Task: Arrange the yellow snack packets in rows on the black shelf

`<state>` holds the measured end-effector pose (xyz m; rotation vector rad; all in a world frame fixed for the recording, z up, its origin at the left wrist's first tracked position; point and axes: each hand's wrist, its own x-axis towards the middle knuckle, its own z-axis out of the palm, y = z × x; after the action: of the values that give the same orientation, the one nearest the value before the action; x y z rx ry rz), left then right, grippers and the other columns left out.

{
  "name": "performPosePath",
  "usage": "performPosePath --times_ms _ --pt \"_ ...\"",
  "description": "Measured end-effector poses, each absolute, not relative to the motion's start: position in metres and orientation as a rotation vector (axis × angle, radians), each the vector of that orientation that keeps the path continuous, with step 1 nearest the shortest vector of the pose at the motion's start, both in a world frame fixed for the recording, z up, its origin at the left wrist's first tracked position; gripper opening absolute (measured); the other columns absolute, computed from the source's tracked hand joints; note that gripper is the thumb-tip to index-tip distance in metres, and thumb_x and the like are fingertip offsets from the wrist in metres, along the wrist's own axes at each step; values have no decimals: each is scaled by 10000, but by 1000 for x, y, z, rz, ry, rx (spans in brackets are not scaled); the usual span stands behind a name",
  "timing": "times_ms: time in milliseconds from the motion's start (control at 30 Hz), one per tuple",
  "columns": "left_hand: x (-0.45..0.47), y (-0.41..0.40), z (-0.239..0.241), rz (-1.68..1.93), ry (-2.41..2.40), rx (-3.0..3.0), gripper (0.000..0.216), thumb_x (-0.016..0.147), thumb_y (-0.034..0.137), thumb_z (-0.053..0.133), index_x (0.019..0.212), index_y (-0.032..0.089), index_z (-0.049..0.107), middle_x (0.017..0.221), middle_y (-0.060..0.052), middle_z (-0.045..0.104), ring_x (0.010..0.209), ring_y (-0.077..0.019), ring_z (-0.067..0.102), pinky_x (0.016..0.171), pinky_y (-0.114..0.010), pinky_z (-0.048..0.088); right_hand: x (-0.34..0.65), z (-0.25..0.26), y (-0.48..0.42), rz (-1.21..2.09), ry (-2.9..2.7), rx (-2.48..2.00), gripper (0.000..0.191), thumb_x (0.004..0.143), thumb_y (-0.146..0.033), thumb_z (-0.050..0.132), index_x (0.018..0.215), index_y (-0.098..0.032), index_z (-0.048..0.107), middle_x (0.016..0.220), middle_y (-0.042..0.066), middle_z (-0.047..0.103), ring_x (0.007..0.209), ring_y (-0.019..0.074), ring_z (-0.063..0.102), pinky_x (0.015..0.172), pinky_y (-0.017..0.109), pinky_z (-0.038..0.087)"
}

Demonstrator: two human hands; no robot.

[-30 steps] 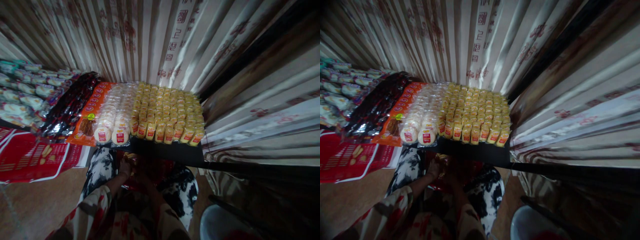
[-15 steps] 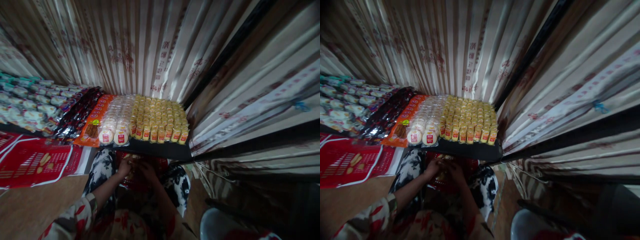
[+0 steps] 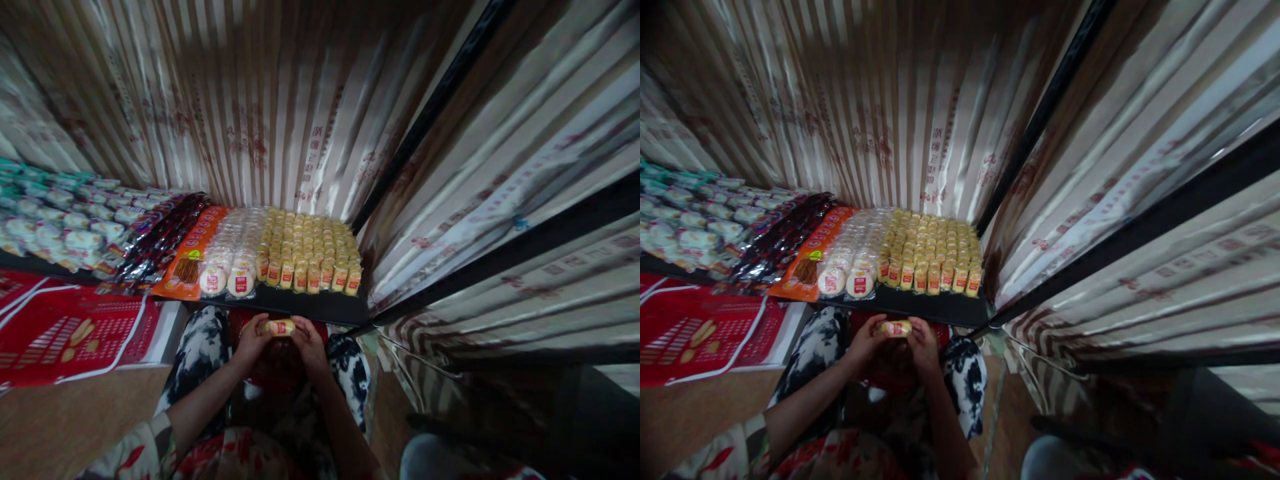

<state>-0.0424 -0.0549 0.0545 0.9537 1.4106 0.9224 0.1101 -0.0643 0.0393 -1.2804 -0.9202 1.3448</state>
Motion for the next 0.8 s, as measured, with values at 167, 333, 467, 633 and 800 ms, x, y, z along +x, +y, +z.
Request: performPosePath --times_ms 167,333,467,633,800 --pt "-34 -51 71 960 1385 885 341 698 98 534 1034 154 553 833 -16 672 765 -130 642 687 -209 501 114 48 -67 1312 -887 -1291 430 627 -322 669 1033 -197 599 1073 87 639 969 228 612 839 359 484" --pt "-26 -39 80 932 1340 1201 415 672 39 482 1059 151 580 967 -36 654 873 -143 615 783 -242 489 124 61 -73 986 -1294 -1489 241 730 -349 597 920 -207 636 937 68 658 895 225 609 824 379 480" --pt "-11 -29 90 912 1266 1424 483 680 26 469 1135 164 558 1119 -58 609 988 -153 580 887 -283 460 135 76 -74 502 -1615 -1552 233 769 -280 579 985 -206 628 1052 72 630 1029 233 532 935 399 402" --pt "16 -18 103 949 1186 1528 493 692 43 503 1166 179 528 1112 -57 602 952 -148 587 892 -308 466 149 85 -66 404 -1677 -1570 326 803 -202 495 1119 -194 575 1068 71 631 989 210 547 889 362 434" --pt "44 -5 108 1086 1133 1536 347 713 68 527 1043 173 558 1072 -66 567 931 -141 589 840 -290 501 166 87 -50 391 -1512 -1623 336 796 -257 491 1111 -186 583 1069 89 620 979 225 543 839 362 463"
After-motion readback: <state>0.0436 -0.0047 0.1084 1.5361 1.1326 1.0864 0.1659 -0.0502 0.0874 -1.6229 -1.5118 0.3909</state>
